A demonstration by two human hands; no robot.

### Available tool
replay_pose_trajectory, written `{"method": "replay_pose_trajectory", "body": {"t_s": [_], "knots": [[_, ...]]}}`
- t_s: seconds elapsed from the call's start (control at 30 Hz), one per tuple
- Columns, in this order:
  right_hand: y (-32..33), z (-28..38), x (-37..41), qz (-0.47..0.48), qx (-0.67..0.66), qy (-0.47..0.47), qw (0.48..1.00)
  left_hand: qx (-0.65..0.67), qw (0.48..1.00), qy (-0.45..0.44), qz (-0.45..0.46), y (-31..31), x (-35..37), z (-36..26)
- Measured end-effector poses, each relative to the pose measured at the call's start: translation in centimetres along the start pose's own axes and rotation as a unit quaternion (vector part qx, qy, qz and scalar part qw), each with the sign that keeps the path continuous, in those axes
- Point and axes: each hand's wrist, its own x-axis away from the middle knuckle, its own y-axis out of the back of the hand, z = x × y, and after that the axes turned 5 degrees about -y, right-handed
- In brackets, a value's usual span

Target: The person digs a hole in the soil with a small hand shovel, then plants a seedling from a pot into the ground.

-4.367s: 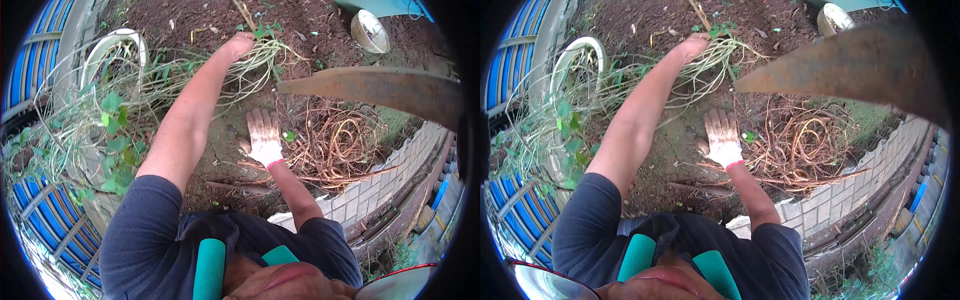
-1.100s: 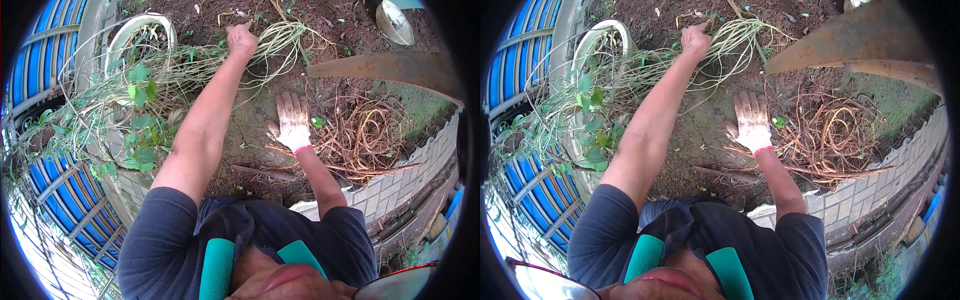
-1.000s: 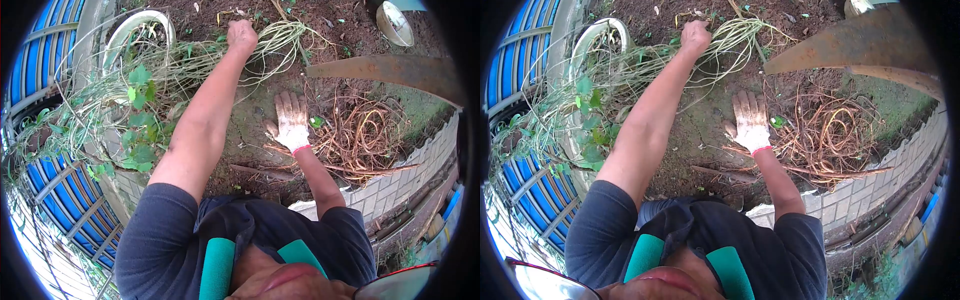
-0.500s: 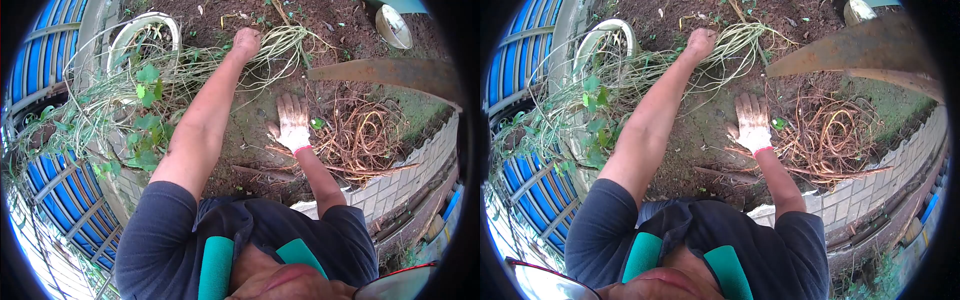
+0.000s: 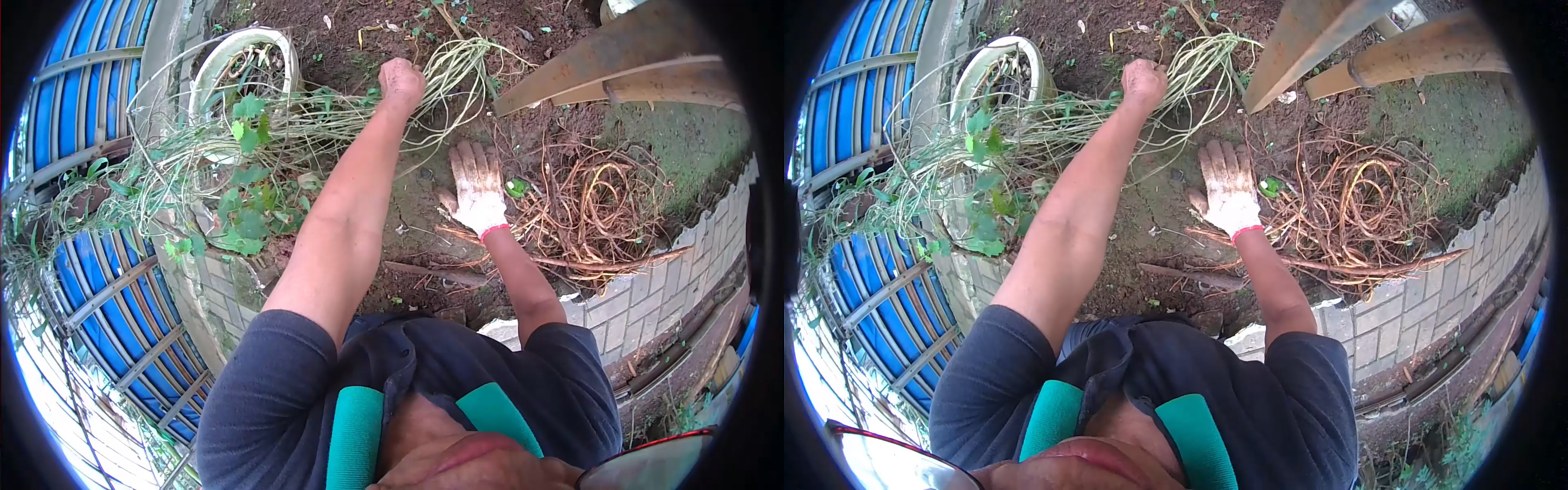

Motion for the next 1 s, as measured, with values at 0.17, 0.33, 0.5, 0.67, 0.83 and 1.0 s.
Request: {"method": "replay_pose_trajectory", "body": {"t_s": [0.17, 0.33, 0.5, 0.67, 0.83, 1.0], "knots": [[-0.1, -0.1, 0.0, -0.027, -0.016, 0.006, 0.999, 0.017, 0.997, 0.058, -0.042, 0.8, 1.2, -1.3], [0.0, -0.2, 0.0, -0.015, -0.028, 0.003, 0.999, 0.131, 0.966, 0.006, -0.222, -3.3, -0.8, 3.7], [-0.5, -0.2, 0.2, -0.011, -0.034, 0.002, 0.999, 0.104, 0.976, 0.022, -0.190, 1.1, 1.5, -0.4], [-0.4, -0.8, 0.5, -0.019, -0.023, -0.005, 1.000, 0.368, 0.930, 0.001, -0.019, 0.4, -2.0, 2.0], [-0.2, -0.8, 0.3, -0.002, -0.040, -0.015, 0.999, 0.332, 0.926, 0.124, 0.130, -0.9, -6.0, 4.6], [-0.3, -0.5, 0.5, -0.021, -0.032, -0.001, 0.999, -0.330, 0.902, -0.105, 0.257, -0.1, -4.4, 1.9]]}}
